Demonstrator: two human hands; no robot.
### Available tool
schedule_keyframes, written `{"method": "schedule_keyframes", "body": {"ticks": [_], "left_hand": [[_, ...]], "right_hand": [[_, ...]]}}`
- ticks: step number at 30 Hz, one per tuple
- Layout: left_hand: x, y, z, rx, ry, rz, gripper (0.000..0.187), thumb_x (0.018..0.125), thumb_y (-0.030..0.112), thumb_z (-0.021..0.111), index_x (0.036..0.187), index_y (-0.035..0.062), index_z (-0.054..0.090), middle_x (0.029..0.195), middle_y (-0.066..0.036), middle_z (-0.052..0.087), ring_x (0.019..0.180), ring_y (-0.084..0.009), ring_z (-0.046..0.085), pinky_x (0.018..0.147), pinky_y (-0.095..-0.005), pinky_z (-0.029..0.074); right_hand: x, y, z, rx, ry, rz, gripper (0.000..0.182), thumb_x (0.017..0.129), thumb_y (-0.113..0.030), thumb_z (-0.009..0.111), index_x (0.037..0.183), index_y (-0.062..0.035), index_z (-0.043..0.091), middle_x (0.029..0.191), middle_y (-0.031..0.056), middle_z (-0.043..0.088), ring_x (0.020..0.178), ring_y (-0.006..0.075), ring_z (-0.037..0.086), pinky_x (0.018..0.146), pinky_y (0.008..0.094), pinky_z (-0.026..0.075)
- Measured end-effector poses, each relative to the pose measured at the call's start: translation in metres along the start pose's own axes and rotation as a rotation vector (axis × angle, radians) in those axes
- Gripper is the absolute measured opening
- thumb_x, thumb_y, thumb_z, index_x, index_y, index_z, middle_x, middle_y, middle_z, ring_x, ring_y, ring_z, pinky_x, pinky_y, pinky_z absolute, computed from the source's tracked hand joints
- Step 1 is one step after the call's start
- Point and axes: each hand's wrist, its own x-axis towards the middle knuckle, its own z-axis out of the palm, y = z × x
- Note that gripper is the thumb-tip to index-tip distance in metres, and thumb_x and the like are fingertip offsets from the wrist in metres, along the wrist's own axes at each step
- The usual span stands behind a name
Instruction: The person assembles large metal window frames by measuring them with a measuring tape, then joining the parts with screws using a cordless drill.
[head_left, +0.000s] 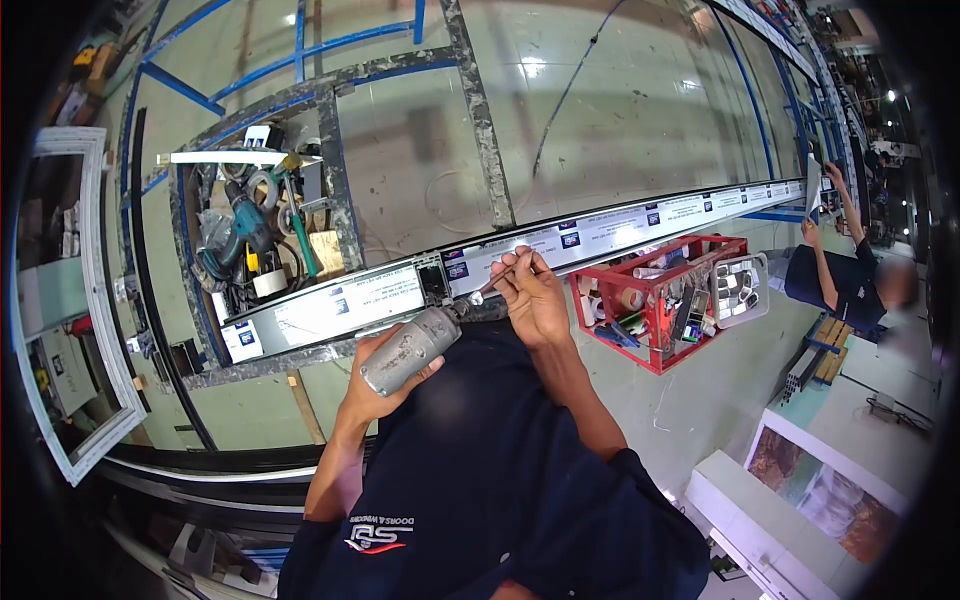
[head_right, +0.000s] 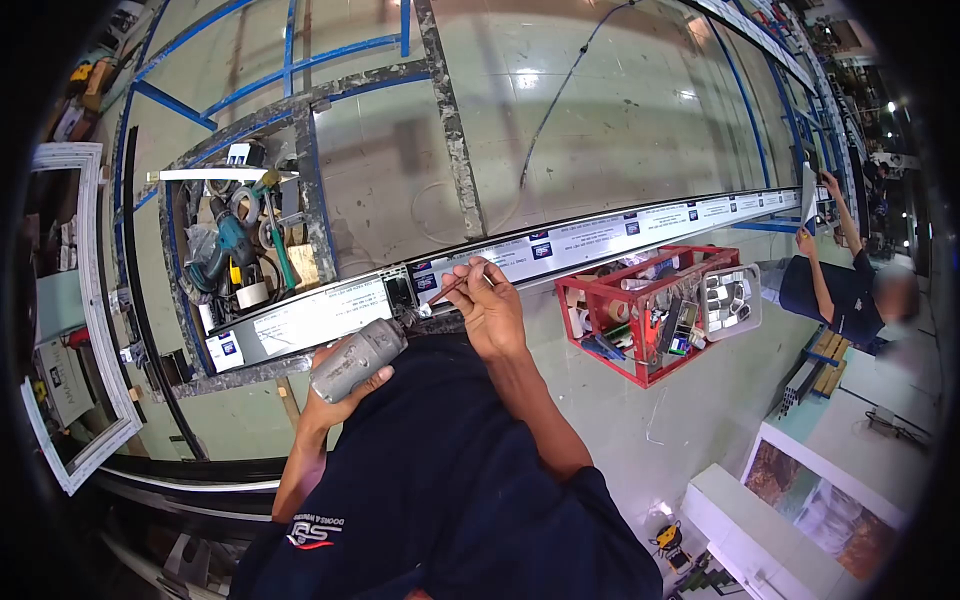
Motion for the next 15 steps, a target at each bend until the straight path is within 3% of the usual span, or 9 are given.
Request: {"method": "schedule_keyframes", "body": {"ticks": [13, 15], "left_hand": [[0.004, -0.002, -0.010, 0.084, -0.009, 0.009, 0.037, 0.087, 0.011, 0.087, 0.118, -0.0024, 0.072, 0.095, -0.015, 0.078, 0.084, -0.0290, 0.080, 0.075, -0.0341, 0.058], [0.004, -0.002, -0.007, 0.081, 0.011, 0.004, 0.032, 0.087, 0.012, 0.089, 0.112, -0.0018, 0.073, 0.090, -0.013, 0.075, 0.079, -0.0263, 0.077, 0.074, -0.0335, 0.057]], "right_hand": [[0.016, 0.023, -0.002, 0.043, 0.069, 0.071, 0.013, 0.108, -0.019, 0.066, 0.114, -0.0084, 0.063, 0.109, 0.0105, 0.073, 0.104, 0.0260, 0.076, 0.093, 0.0386, 0.066], [0.017, 0.027, -0.003, 0.055, 0.098, 0.090, 0.012, 0.108, -0.018, 0.066, 0.114, -0.0084, 0.063, 0.109, 0.0106, 0.073, 0.104, 0.0258, 0.076, 0.092, 0.0379, 0.066]]}}
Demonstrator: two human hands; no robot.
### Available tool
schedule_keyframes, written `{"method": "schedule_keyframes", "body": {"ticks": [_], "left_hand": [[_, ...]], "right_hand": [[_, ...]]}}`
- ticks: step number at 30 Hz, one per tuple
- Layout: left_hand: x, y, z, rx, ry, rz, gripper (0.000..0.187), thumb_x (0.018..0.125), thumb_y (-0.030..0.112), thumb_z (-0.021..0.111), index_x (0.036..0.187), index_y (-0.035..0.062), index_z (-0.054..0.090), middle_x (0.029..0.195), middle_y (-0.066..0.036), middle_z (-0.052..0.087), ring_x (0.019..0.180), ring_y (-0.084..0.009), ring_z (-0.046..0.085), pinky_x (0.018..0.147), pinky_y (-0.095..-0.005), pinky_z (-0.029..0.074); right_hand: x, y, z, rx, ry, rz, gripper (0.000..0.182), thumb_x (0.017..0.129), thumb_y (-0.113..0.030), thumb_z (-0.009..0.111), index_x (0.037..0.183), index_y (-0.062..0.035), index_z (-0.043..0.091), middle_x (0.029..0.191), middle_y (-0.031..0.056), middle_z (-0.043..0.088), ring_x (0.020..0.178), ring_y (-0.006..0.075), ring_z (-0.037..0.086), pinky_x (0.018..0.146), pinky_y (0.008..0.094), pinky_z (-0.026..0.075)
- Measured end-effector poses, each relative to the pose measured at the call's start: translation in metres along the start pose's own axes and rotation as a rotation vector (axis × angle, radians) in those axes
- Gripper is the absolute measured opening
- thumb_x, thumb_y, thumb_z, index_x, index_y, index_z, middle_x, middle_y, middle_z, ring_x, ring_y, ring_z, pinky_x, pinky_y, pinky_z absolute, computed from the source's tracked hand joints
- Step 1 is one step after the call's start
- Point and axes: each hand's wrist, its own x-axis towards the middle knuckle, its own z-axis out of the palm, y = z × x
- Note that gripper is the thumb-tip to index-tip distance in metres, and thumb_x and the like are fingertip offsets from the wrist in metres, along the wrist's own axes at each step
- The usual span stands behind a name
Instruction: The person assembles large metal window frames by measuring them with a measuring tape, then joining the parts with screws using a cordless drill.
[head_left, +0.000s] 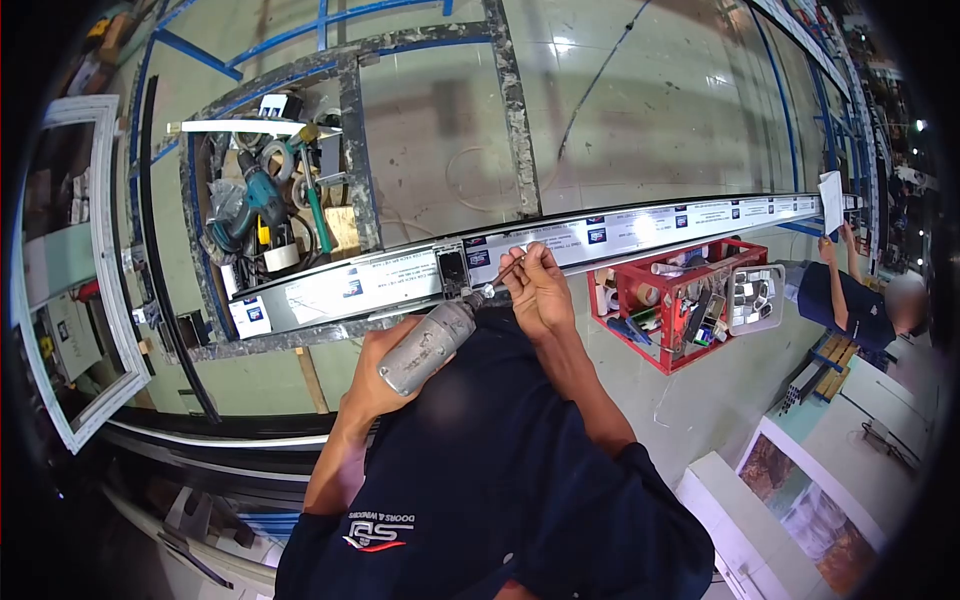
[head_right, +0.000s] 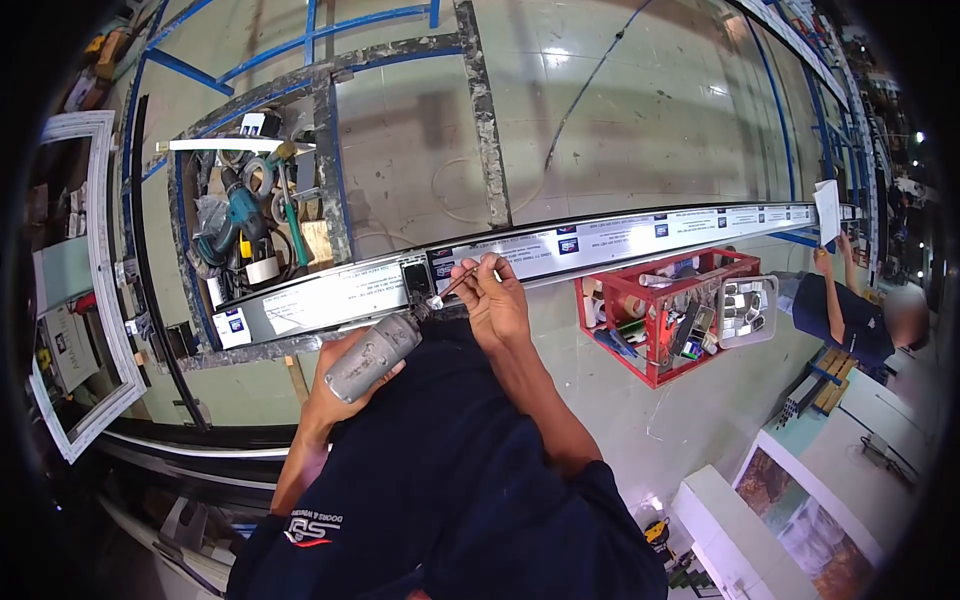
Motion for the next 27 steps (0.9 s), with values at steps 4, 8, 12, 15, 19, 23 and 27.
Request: {"method": "schedule_keyframes", "body": {"ticks": [4, 8, 12, 15, 19, 23, 27], "left_hand": [[0.000, -0.006, -0.001, 0.069, -0.049, -0.001, 0.033, 0.086, 0.009, 0.087, 0.114, -0.0007, 0.073, 0.088, -0.015, 0.074, 0.077, -0.0304, 0.076, 0.073, -0.0342, 0.057], [0.004, 0.006, -0.001, 0.137, -0.060, -0.078, 0.045, 0.081, 0.012, 0.081, 0.124, 0.0020, 0.071, 0.096, -0.022, 0.075, 0.083, -0.0415, 0.075, 0.072, -0.0412, 0.059], [0.002, 0.024, 0.001, 0.266, -0.101, -0.182, 0.051, 0.081, 0.019, 0.082, 0.128, 0.0048, 0.067, 0.097, -0.021, 0.075, 0.084, -0.0421, 0.074, 0.071, -0.0479, 0.058], [0.005, 0.048, -0.004, 0.396, -0.173, -0.227, 0.055, 0.081, 0.025, 0.082, 0.129, 0.0053, 0.063, 0.097, -0.020, 0.074, 0.086, -0.0435, 0.073, 0.073, -0.0527, 0.056], [0.016, 0.080, -0.009, 0.535, -0.252, -0.304, 0.056, 0.081, 0.028, 0.084, 0.125, 0.0036, 0.059, 0.096, -0.021, 0.072, 0.087, -0.0452, 0.072, 0.076, -0.0549, 0.055], [0.024, 0.085, -0.007, 0.599, -0.259, -0.335, 0.056, 0.080, 0.027, 0.084, 0.123, 0.0017, 0.059, 0.095, -0.022, 0.072, 0.085, -0.0448, 0.072, 0.075, -0.0545, 0.056], [0.031, 0.084, -0.005, 0.625, -0.261, -0.357, 0.055, 0.080, 0.026, 0.084, 0.122, 0.0015, 0.058, 0.094, -0.021, 0.072, 0.084, -0.0445, 0.073, 0.074, -0.0541, 0.056]], "right_hand": [[0.005, 0.005, -0.011, 0.050, -0.020, 0.045, 0.015, 0.109, -0.019, 0.064, 0.118, -0.0075, 0.063, 0.111, 0.0105, 0.073, 0.103, 0.0263, 0.076, 0.094, 0.0395, 0.065], [0.013, 0.008, -0.027, 0.120, -0.030, 0.154, 0.020, 0.111, -0.020, 0.061, 0.124, -0.0044, 0.063, 0.112, 0.0102, 0.073, 0.103, 0.0275, 0.076, 0.096, 0.0415, 0.064], [0.012, 0.009, -0.014, 0.034, 0.015, 0.311, 0.025, 0.113, -0.020, 0.058, 0.127, -0.0001, 0.062, 0.109, 0.0113, 0.074, 0.101, 0.0285, 0.076, 0.093, 0.0412, 0.064], [0.017, 0.012, -0.009, -0.159, 0.003, 0.441, 0.032, 0.115, -0.025, 0.054, 0.130, 0.0019, 0.061, 0.106, 0.0129, 0.075, 0.097, 0.0284, 0.076, 0.087, 0.0395, 0.064], [0.020, 0.015, 0.003, -0.354, -0.067, 0.587, 0.040, 0.116, -0.031, 0.048, 0.131, 0.0034, 0.062, 0.108, 0.0151, 0.076, 0.093, 0.0249, 0.076, 0.079, 0.0362, 0.062], [0.034, 0.009, 0.004, -0.289, -0.178, 0.696, 0.036, 0.114, -0.025, 0.048, 0.130, 0.0019, 0.066, 0.106, 0.0110, 0.076, 0.089, 0.0178, 0.073, 0.078, 0.0325, 0.060], [0.044, 0.013, 0.002, -0.231, -0.193, 0.776, 0.036, 0.113, -0.023, 0.047, 0.128, 0.0031, 0.066, 0.108, 0.0140, 0.077, 0.089, 0.0201, 0.074, 0.080, 0.0354, 0.064]]}}
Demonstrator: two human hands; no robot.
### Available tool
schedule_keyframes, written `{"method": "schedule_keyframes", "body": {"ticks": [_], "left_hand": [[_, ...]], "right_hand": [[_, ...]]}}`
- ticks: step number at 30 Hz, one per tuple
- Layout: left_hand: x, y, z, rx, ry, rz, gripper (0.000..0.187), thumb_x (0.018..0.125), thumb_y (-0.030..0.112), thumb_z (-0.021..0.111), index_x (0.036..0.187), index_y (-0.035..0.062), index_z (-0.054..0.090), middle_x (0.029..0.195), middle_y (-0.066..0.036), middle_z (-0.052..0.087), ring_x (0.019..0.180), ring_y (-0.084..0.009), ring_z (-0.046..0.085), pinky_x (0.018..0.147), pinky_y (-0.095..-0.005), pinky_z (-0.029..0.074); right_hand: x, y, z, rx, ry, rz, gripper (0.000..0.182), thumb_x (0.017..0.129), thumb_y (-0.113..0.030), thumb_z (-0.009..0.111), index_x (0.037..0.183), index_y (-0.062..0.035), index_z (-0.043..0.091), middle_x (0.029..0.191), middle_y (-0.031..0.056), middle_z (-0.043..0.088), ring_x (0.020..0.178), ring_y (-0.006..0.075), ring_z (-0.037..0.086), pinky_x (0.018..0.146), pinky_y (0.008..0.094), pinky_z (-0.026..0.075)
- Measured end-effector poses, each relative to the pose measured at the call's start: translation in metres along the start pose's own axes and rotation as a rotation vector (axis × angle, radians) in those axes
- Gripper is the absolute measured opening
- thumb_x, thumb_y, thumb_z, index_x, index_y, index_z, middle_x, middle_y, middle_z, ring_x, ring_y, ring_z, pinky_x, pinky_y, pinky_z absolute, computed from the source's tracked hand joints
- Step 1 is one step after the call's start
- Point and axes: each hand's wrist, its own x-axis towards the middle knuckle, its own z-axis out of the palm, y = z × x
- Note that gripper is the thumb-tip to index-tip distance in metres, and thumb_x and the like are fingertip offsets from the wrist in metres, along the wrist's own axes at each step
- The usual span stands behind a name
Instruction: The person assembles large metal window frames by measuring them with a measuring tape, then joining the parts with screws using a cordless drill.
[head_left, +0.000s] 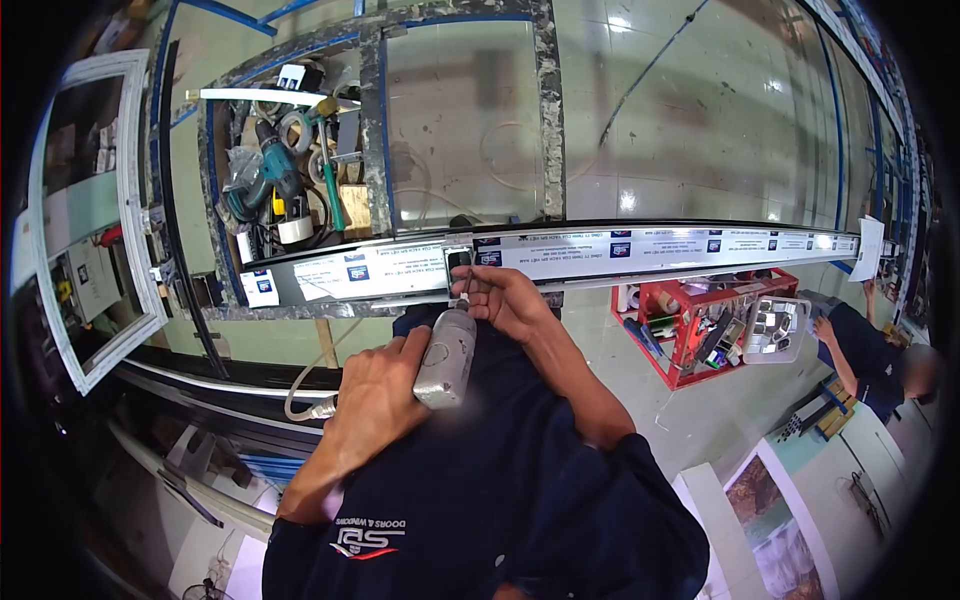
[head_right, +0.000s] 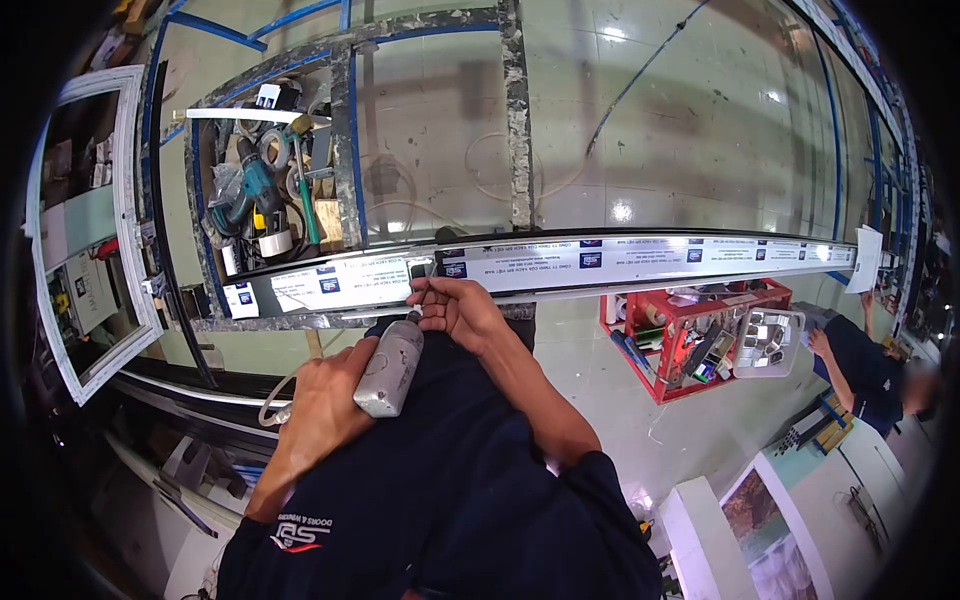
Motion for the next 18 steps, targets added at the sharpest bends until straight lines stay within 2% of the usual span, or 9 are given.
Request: {"method": "schedule_keyframes", "body": {"ticks": [9, 18], "left_hand": [[0.011, 0.002, -0.002, -0.037, -0.023, -0.064, 0.051, 0.080, 0.022, 0.083, 0.120, 0.0011, 0.057, 0.094, -0.023, 0.073, 0.083, -0.0461, 0.073, 0.074, -0.0553, 0.057], [0.032, 0.010, -0.010, -0.018, -0.049, -0.082, 0.049, 0.077, 0.012, 0.077, 0.121, -0.0007, 0.058, 0.091, -0.024, 0.073, 0.086, -0.0470, 0.072, 0.076, -0.0547, 0.056]], "right_hand": [[0.015, -0.005, -0.006, 0.029, -0.030, 0.116, 0.034, 0.113, -0.023, 0.048, 0.127, 0.0019, 0.067, 0.107, 0.0131, 0.078, 0.088, 0.0190, 0.074, 0.080, 0.0349, 0.064], [0.023, -0.008, -0.014, 0.017, -0.003, 0.110, 0.035, 0.113, -0.024, 0.048, 0.121, 0.0017, 0.070, 0.103, 0.0113, 0.077, 0.085, 0.0180, 0.074, 0.077, 0.0331, 0.063]]}}
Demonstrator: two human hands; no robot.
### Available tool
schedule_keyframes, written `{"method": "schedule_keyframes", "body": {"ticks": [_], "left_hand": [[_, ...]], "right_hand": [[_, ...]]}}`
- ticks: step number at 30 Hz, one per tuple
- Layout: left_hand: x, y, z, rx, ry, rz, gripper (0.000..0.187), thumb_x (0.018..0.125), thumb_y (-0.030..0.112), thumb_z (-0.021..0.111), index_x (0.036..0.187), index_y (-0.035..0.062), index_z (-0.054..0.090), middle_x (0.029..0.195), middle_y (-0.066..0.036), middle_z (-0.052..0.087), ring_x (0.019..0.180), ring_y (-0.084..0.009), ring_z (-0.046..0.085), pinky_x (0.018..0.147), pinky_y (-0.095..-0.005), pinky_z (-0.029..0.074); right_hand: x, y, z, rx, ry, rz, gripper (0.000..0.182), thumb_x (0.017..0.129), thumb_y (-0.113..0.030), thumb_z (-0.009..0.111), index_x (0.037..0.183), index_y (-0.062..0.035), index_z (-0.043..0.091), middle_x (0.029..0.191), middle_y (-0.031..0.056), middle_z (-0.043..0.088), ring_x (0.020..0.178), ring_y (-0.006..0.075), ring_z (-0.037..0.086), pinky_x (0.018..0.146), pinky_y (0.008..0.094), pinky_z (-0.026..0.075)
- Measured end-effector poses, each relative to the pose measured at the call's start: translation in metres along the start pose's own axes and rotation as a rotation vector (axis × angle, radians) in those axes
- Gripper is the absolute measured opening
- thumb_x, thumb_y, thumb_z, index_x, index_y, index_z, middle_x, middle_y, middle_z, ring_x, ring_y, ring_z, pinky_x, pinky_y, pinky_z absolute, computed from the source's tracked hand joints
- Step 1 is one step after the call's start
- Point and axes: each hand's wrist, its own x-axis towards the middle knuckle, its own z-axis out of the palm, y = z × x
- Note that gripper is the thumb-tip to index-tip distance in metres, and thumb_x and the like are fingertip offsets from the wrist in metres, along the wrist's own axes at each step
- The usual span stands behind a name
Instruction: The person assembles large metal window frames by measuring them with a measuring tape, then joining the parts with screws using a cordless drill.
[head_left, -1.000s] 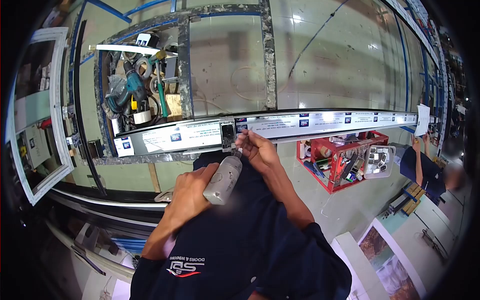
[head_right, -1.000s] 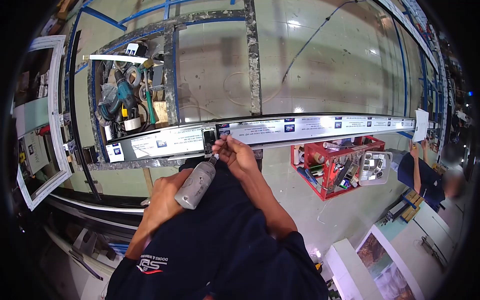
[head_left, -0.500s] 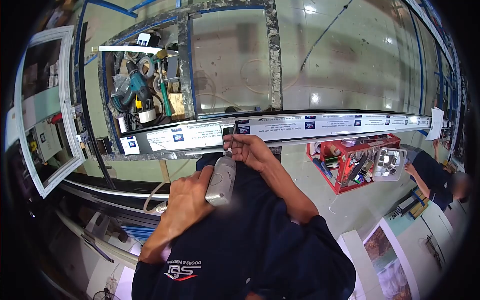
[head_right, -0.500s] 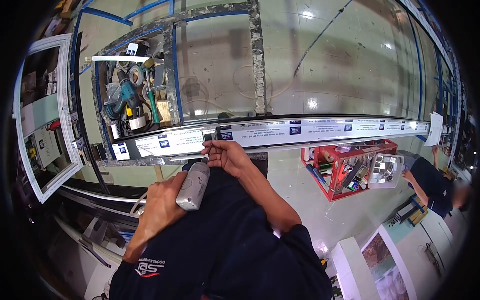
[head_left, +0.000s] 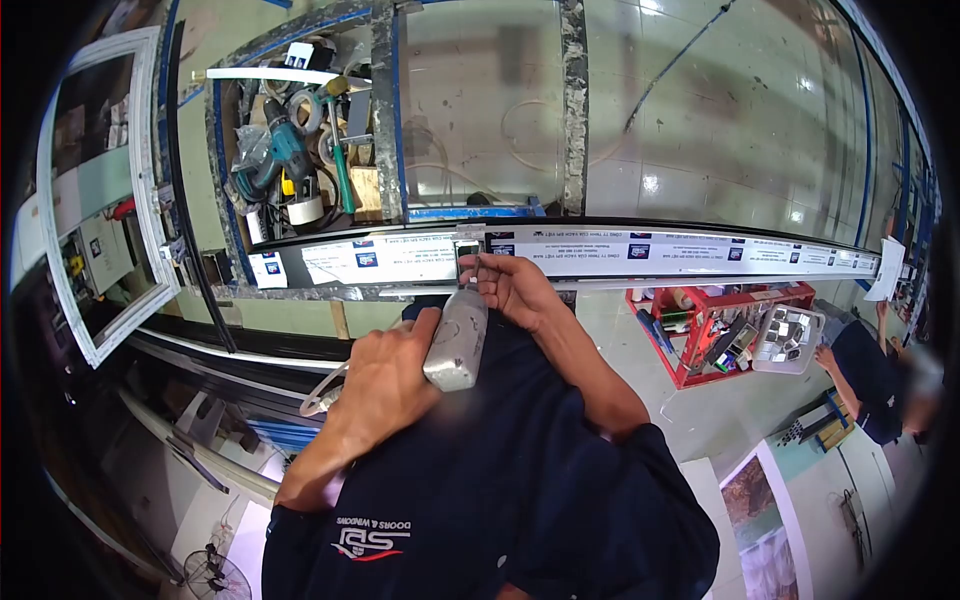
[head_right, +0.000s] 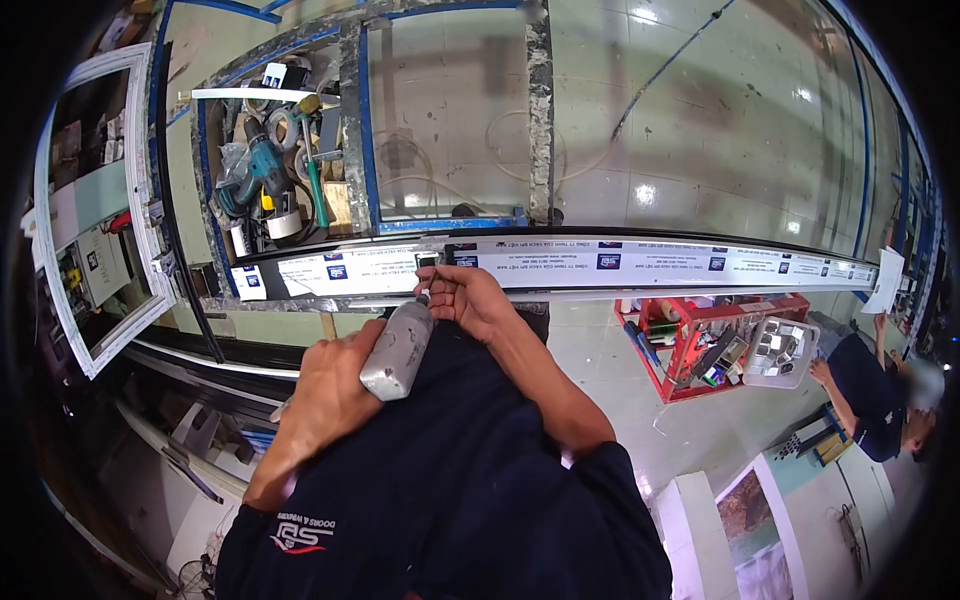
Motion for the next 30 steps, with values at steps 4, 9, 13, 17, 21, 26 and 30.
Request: {"method": "schedule_keyframes", "body": {"ticks": [4, 9, 13, 17, 21, 26, 30], "left_hand": [[0.023, -0.009, -0.001, 0.090, -0.009, 0.070, 0.060, 0.078, 0.012, 0.075, 0.135, -0.0026, 0.060, 0.088, -0.026, 0.073, 0.085, -0.0463, 0.071, 0.080, -0.0547, 0.053], [0.037, -0.007, -0.010, 0.153, -0.071, 0.077, 0.066, 0.079, 0.015, 0.074, 0.141, -0.0017, 0.060, 0.088, -0.026, 0.072, 0.087, -0.0461, 0.069, 0.085, -0.0542, 0.050], [0.029, -0.043, 0.007, 0.337, 0.188, 0.434, 0.063, 0.085, 0.023, 0.073, 0.138, -0.0072, 0.059, 0.082, -0.016, 0.070, 0.079, -0.0385, 0.069, 0.075, -0.0501, 0.052], [0.032, -0.049, 0.002, 0.139, 0.090, 0.437, 0.065, 0.089, 0.028, 0.070, 0.143, -0.0070, 0.056, 0.084, -0.014, 0.067, 0.076, -0.0361, 0.065, 0.070, -0.0485, 0.049], [0.031, -0.048, 0.007, 0.127, 0.112, 0.390, 0.063, 0.089, 0.029, 0.069, 0.139, -0.0065, 0.056, 0.078, -0.015, 0.065, 0.073, -0.0383, 0.065, 0.065, -0.0506, 0.049], [0.034, -0.035, 0.011, 0.089, 0.063, 0.262, 0.049, 0.086, 0.028, 0.069, 0.124, -0.0008, 0.056, 0.070, -0.016, 0.063, 0.066, -0.0399, 0.065, 0.061, -0.0512, 0.048], [0.039, -0.021, 0.013, 0.065, 0.015, 0.127, 0.037, 0.086, 0.027, 0.069, 0.112, 0.0048, 0.055, 0.065, -0.016, 0.063, 0.062, -0.0412, 0.066, 0.056, -0.0508, 0.049]], "right_hand": [[-0.012, -0.004, 0.010, -0.217, 0.135, -0.077, 0.034, 0.113, -0.025, 0.051, 0.112, 0.0009, 0.074, 0.099, 0.0093, 0.076, 0.084, 0.0174, 0.073, 0.074, 0.0322, 0.061], [-0.065, -0.001, 0.054, -0.867, 0.461, -0.836, 0.031, 0.111, -0.028, 0.059, 0.107, -0.0026, 0.076, 0.094, 0.0096, 0.072, 0.084, 0.0204, 0.071, 0.073, 0.0351, 0.056], [-0.081, -0.013, 0.119, -1.126, -0.140, -1.679, 0.027, 0.091, -0.030, 0.082, 0.099, -0.0075, 0.071, 0.099, 0.0075, 0.067, 0.091, 0.0321, 0.068, 0.082, 0.0480, 0.056], [-0.047, -0.001, 0.127, -1.167, -0.128, -1.779, 0.030, 0.086, -0.032, 0.086, 0.089, -0.0098, 0.066, 0.093, 0.0060, 0.063, 0.087, 0.0286, 0.066, 0.081, 0.0431, 0.057], [-0.040, -0.002, 0.124, -1.107, -0.143, -1.800, 0.030, 0.085, -0.028, 0.086, 0.085, -0.0095, 0.063, 0.088, 0.0053, 0.062, 0.080, 0.0262, 0.063, 0.074, 0.0387, 0.057], [-0.038, -0.005, 0.123, -1.074, -0.173, -1.821, 0.028, 0.086, -0.023, 0.086, 0.081, -0.0085, 0.062, 0.084, 0.0046, 0.062, 0.073, 0.0240, 0.060, 0.066, 0.0356, 0.055], [-0.037, -0.007, 0.120, -1.010, -0.189, -1.874, 0.027, 0.084, -0.017, 0.087, 0.080, -0.0078, 0.062, 0.082, 0.0038, 0.062, 0.069, 0.0223, 0.058, 0.064, 0.0347, 0.053]]}}
